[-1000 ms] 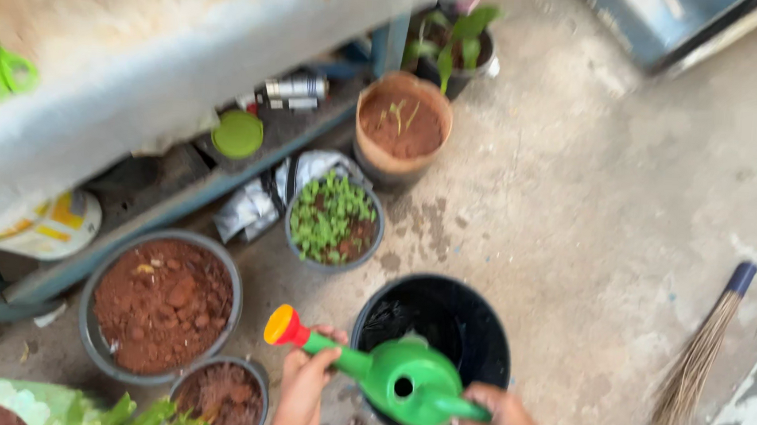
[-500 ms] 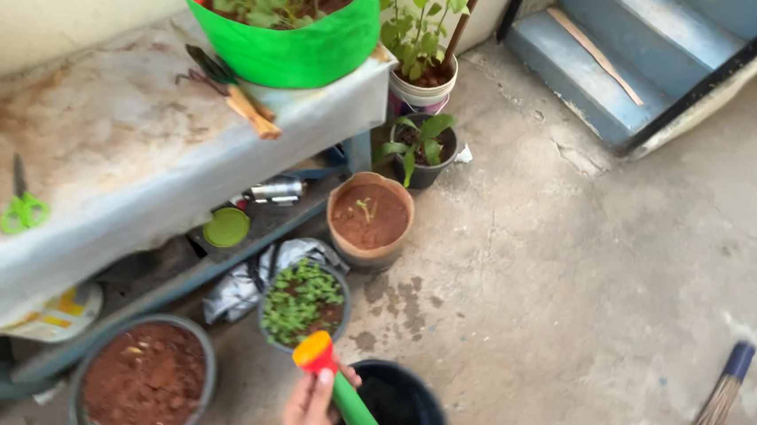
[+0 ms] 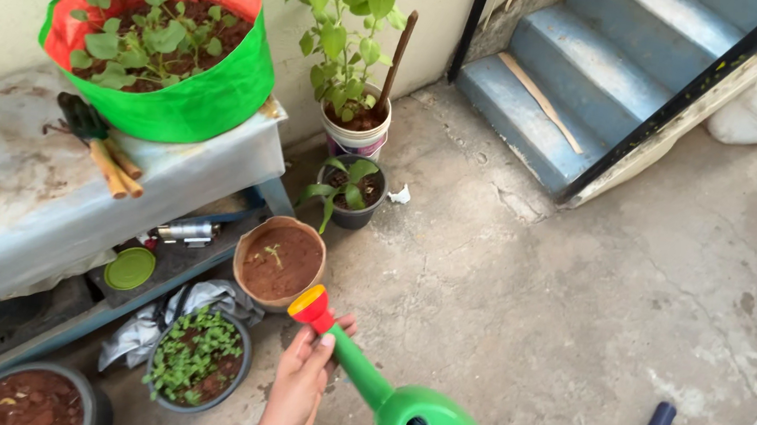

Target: The person waters several potted plants using a green watering can, refilling the can from a bucket and a small plastic container before continuing to water more plants on a shelf and floor.

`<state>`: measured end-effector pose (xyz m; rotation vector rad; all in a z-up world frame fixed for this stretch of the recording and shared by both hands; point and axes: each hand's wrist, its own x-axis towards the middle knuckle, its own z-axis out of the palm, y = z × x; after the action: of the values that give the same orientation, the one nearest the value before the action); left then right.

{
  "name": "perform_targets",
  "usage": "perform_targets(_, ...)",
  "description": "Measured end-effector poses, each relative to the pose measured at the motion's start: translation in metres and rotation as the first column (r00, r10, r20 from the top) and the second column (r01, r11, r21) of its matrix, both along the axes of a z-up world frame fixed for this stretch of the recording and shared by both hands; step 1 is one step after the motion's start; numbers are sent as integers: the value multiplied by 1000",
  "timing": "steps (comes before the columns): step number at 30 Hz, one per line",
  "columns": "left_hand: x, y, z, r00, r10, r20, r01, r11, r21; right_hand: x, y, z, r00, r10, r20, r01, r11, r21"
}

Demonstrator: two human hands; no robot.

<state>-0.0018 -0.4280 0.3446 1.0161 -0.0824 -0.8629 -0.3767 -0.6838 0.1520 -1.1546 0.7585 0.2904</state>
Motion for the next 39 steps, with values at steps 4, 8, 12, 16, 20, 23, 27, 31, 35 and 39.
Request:
perform_targets(4,19,-46,15,992,-43,-117,41,999,-16,4,-48,20,998,22,57,-22,1000,-4)
perform_targets(8,38,-98,-1,951,-30,-306,-43,972,-229,17,-106,42,992,24,126,-28,999,32)
perform_targets(12,62,-162,-25,886,-12,-464,-179,913,-365,58,-168,52,986,72,150,-86,992,87)
perform_targets(16,98,-225,-34,841,59,-538,-264,912,-313,116,-229,36,994,93,50,-98,989,114)
perform_targets(20,131,-263,-52,810,130,-571,-364,876,-317,148,-263,26,995,46,-84,-45,999,3)
perform_targets(23,157,-297,-78,819,170,-548,-347,907,-237,188,-270,32,999,-44,-28,32,938,-346)
perform_targets(27,193,-349,-157,800,222,-557,-359,921,-149,248,-291,48,991,134,-4,-103,749,-654)
perform_targets(31,226,-382,-235,773,305,-556,-348,937,30,343,-317,58,904,375,-205,-411,630,-659)
perform_targets(35,234,-402,-280,643,490,-588,-485,855,181,381,-335,84,849,411,-333,-523,560,-642)
perform_targets(39,252,-423,-296,628,466,-624,-521,847,108,404,-351,121,837,400,-374,-542,510,-668)
